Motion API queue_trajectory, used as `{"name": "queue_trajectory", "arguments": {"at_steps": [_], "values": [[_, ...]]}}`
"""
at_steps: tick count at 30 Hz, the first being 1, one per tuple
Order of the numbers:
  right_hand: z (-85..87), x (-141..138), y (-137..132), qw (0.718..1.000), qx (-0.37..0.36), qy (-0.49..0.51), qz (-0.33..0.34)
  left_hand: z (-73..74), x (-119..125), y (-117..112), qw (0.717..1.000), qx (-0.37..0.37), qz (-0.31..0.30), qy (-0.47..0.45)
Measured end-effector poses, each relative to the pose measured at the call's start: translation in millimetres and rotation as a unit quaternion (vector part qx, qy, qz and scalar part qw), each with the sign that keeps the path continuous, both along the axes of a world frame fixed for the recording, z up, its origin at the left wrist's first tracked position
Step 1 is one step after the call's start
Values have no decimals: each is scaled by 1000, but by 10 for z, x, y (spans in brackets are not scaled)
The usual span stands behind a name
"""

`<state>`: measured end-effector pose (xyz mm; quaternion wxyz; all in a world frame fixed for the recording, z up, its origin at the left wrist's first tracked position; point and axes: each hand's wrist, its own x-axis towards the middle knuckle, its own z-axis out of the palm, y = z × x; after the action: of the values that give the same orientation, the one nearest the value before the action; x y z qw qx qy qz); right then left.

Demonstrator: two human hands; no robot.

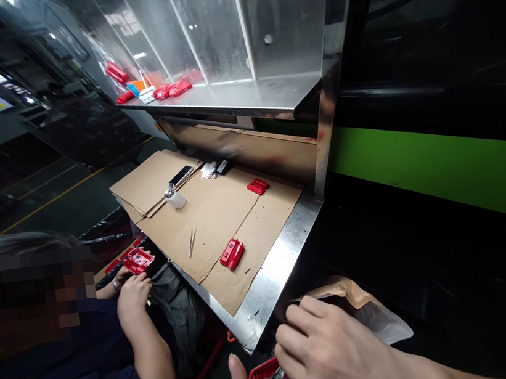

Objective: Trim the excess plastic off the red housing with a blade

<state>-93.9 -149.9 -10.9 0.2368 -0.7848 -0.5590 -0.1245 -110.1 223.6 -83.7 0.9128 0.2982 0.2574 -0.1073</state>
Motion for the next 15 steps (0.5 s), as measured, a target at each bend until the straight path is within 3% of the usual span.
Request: {"name": "queue_trajectory", "arguments": {"at_steps": [3,5,8,11,15], "values": [[-74,-46,-59,982,39,183,-20,27,262,649,998,12,56,-11],[-157,-126,-20,938,97,332,-13,-56,356,901,996,20,87,-17],[-265,-259,103,866,139,479,-27,-210,467,1141,992,39,115,-15],[-299,-326,184,818,169,545,-72,-303,548,1328,990,65,126,-5],[-317,-314,150,807,158,566,-58,-373,549,1447,992,85,93,-1]]}}
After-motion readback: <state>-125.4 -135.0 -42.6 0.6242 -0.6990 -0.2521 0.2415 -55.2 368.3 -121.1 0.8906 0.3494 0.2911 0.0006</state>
